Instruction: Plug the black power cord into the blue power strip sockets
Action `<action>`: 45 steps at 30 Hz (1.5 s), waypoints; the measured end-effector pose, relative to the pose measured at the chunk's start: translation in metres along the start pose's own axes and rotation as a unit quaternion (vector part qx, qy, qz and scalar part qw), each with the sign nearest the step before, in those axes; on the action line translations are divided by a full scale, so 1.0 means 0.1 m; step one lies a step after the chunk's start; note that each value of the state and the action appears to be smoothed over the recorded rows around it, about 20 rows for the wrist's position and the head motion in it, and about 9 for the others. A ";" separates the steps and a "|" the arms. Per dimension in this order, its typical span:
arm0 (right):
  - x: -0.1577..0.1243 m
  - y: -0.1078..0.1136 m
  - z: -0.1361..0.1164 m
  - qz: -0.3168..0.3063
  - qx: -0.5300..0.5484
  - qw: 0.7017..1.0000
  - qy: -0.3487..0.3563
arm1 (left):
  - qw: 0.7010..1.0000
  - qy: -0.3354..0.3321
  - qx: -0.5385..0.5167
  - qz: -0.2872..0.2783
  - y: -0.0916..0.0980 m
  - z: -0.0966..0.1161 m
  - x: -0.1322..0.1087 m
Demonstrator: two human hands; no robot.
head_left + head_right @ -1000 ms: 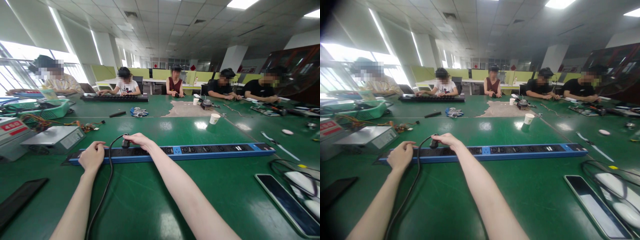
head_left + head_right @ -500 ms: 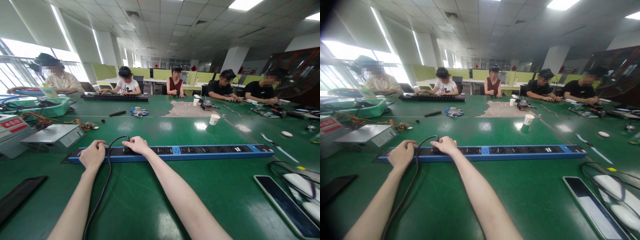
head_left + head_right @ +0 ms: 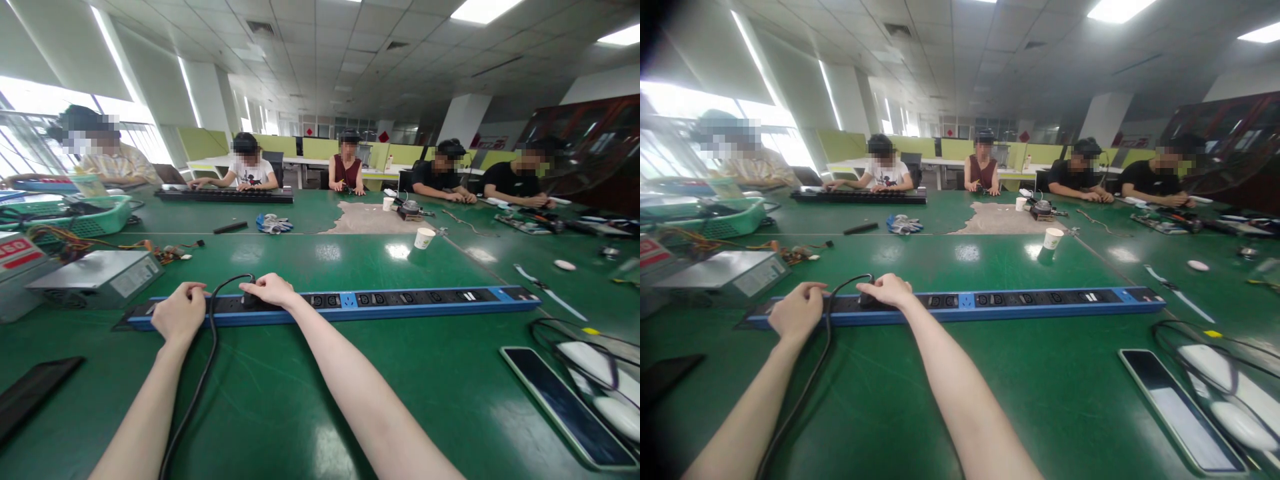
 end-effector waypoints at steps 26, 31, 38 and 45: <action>0.21 -0.13 0.15 -0.062 0.255 0.963 -0.060 | 1.000 -0.002 0.013 0.007 -0.01 -0.02 -0.01; 0.25 -0.03 0.08 -0.028 0.392 0.917 -0.071 | 1.000 -0.002 0.018 0.016 -0.02 -0.03 0.00; 0.26 -0.07 0.04 -0.033 0.435 0.900 0.007 | 1.000 0.006 0.012 0.012 0.00 0.00 -0.02; -0.37 0.57 0.31 -0.006 0.452 0.892 0.024 | 0.997 -0.005 -0.062 -0.034 0.07 0.11 0.03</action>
Point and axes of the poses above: each hand's wrist, its own x-axis towards the middle knuckle, its own y-axis out of the back of the hand, z = x × y, the point moved 7 cm from there along x, towards the middle knuckle, and after that the axes turned 3 degrees about y, right-handed, at the moved point
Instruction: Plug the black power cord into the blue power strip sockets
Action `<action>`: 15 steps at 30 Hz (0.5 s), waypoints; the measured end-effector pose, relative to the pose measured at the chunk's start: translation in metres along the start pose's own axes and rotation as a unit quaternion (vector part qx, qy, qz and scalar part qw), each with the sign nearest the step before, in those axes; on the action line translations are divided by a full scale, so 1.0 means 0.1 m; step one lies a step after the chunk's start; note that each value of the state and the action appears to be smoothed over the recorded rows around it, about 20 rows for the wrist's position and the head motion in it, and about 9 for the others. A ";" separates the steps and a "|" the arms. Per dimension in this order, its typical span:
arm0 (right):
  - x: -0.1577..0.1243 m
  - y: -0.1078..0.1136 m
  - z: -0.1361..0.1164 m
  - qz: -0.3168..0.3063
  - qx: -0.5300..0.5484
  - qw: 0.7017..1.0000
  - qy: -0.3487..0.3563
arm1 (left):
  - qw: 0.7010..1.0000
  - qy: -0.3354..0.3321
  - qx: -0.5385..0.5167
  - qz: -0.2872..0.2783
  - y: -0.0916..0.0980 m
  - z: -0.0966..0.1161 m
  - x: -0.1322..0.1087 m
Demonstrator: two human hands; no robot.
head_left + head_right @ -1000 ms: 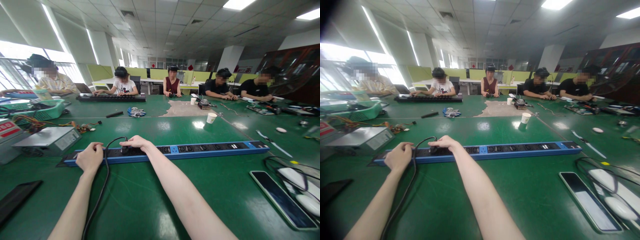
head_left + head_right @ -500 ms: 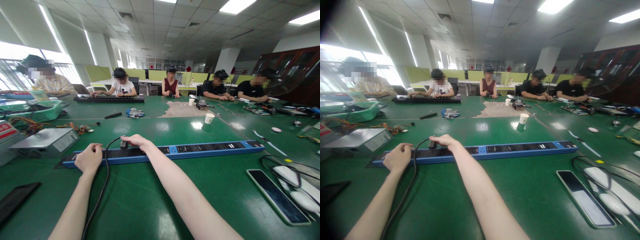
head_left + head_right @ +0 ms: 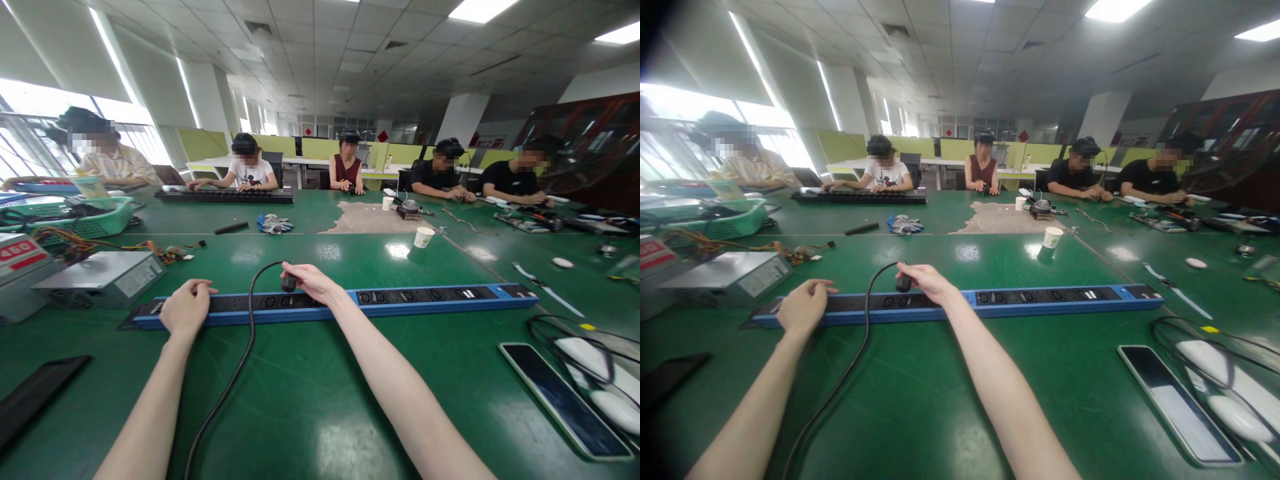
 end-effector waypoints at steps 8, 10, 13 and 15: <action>-0.58 0.52 -0.23 0.069 -0.156 0.985 0.006 | 0.939 -0.207 -0.209 -0.177 -0.20 1.40 -0.61; -0.62 0.47 -0.28 0.057 -0.170 0.984 0.011 | 0.917 -0.237 -0.231 -0.224 -0.29 1.65 -0.84; -0.67 0.33 -0.37 0.007 -0.179 0.984 0.018 | 0.908 -0.244 -0.248 -0.233 -0.30 1.78 -1.01; -0.70 0.26 -0.44 -0.037 -0.201 0.979 0.022 | 0.896 -0.217 -0.283 -0.265 -0.29 1.78 -1.05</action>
Point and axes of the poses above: each hand's wrist, its own x-axis towards the middle knuckle, its own y-axis out of the back of the hand, z = x × y, the point moved 7 cm from there along x, towards the middle knuckle, and after that the axes turned 3 degrees about y, right-handed, at the moved point
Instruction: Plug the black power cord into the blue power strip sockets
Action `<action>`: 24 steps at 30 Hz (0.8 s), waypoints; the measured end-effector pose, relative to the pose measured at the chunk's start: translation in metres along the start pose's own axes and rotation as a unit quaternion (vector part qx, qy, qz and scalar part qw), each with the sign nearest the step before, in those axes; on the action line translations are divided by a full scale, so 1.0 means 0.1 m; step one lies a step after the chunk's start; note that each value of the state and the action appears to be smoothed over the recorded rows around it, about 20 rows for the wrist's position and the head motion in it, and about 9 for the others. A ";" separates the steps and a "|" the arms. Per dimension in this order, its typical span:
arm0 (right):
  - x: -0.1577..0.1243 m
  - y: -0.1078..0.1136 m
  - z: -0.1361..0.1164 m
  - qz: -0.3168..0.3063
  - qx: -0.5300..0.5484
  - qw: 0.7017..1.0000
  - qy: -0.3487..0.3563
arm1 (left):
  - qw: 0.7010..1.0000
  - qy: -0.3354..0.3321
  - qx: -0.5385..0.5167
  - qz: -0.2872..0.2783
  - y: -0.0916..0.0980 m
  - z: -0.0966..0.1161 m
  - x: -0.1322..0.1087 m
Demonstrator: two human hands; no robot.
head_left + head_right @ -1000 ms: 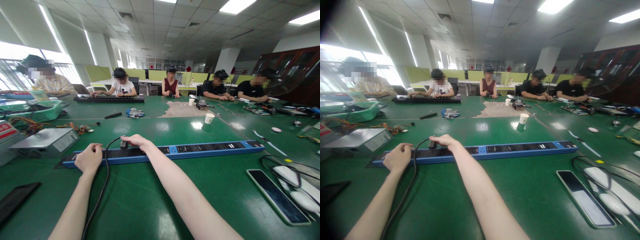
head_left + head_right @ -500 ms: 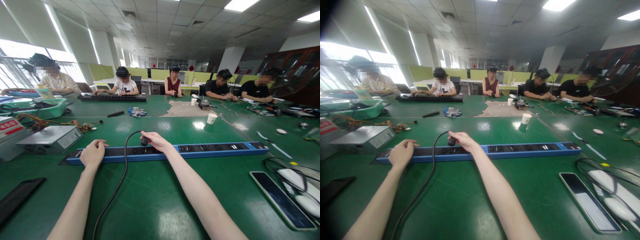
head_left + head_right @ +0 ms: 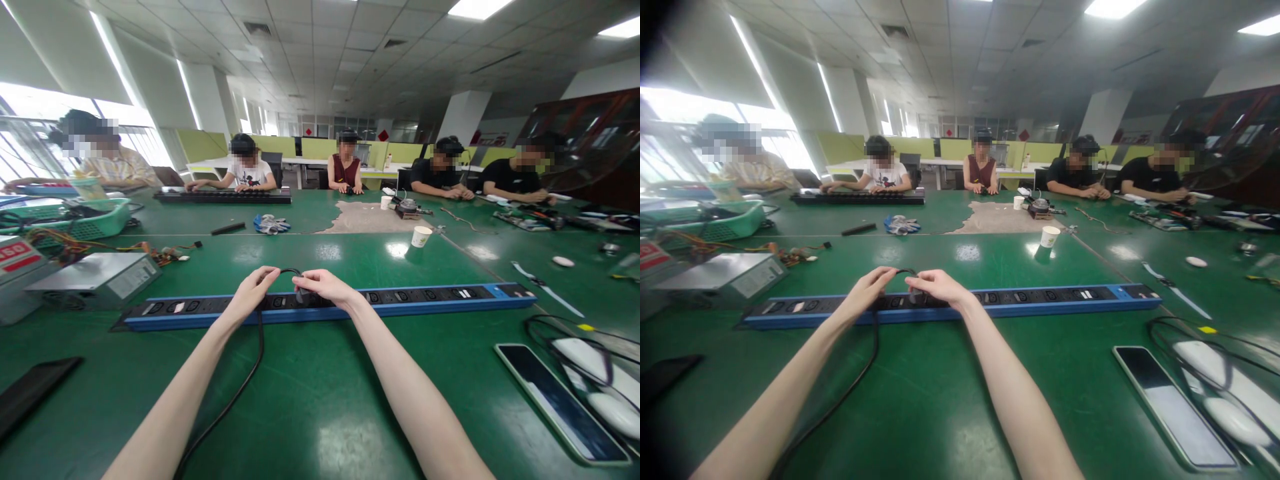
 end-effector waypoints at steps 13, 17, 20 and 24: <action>-0.12 0.42 -0.34 0.121 -0.413 0.897 0.103 | 0.972 0.089 -0.116 -0.183 0.09 0.34 -0.21; -0.16 0.38 -0.49 0.116 -0.400 0.901 0.120 | 0.956 0.092 -0.098 -0.259 0.17 0.52 -0.36; -0.13 0.38 -0.46 0.125 -0.332 0.929 0.104 | 0.947 0.085 -0.098 -0.292 0.18 0.64 -0.43; -0.04 0.29 -0.14 0.070 -0.062 0.996 -0.005 | 0.938 0.058 -0.096 -0.327 0.03 0.81 -0.50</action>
Point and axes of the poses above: each hand's wrist, its own x-axis towards the middle knuckle, its own y-axis out of the back of the hand, z = x × y, the point moved 7 cm from there along x, towards the middle knuckle, and after that the axes turned 3 degrees about y, right-handed, at the moved point
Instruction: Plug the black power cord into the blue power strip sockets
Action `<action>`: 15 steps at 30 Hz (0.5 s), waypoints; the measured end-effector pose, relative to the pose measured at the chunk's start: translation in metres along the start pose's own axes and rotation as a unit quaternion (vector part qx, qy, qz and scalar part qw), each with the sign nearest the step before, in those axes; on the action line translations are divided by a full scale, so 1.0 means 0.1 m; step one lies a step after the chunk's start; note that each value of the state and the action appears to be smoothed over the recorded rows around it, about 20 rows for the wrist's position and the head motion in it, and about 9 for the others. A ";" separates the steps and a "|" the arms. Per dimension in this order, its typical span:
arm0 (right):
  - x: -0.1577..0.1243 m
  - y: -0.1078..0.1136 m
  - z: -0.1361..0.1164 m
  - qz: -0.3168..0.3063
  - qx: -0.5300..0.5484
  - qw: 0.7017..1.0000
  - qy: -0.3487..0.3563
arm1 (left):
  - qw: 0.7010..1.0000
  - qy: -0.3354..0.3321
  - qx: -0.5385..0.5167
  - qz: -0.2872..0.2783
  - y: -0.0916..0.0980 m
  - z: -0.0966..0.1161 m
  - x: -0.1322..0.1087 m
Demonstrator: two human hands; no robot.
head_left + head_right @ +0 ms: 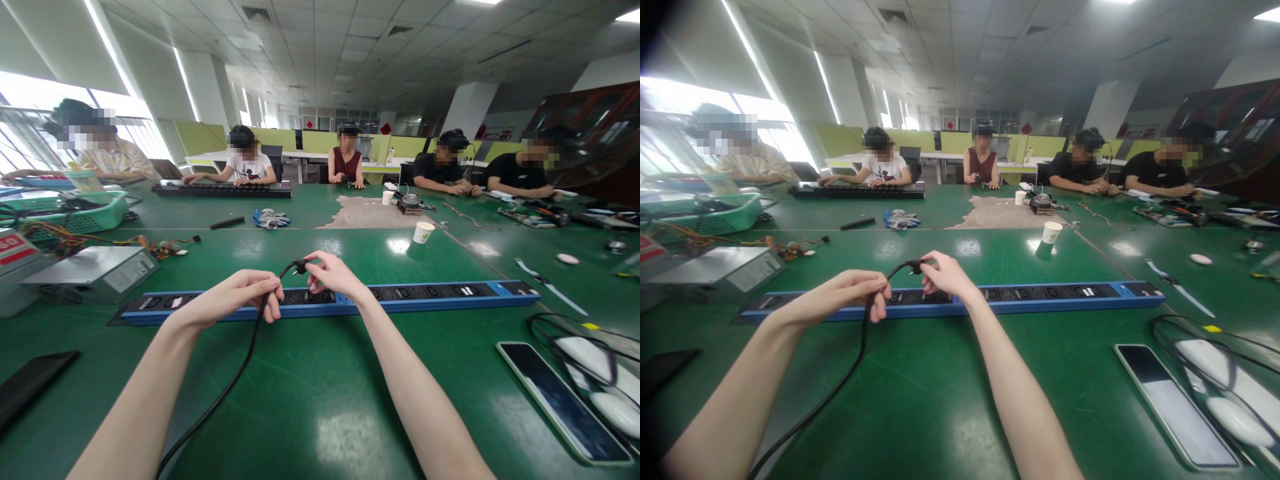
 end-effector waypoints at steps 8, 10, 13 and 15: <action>0.06 -0.15 0.35 0.042 0.166 0.977 -0.128 | 0.995 -0.019 0.068 -0.071 -0.66 0.10 0.17; 0.08 -0.15 0.38 0.049 0.122 0.984 -0.119 | 0.991 -0.031 0.099 -0.090 -0.80 0.17 0.15; 0.09 -0.12 0.34 0.033 -0.008 0.996 -0.076 | 0.982 -0.031 0.123 -0.142 -0.93 0.26 0.06; 0.09 -0.10 0.25 0.033 -0.107 0.993 -0.033 | 0.980 -0.010 0.104 -0.172 -0.89 0.25 0.03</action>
Point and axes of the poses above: each hand's wrist, its own x-axis towards the middle knuckle, its own y-axis out of the back of the hand, z = x × y, the point moved 7 cm from there along x, towards the middle knuckle, and after that the axes turned 3 degrees about y, right-handed, at the moved point
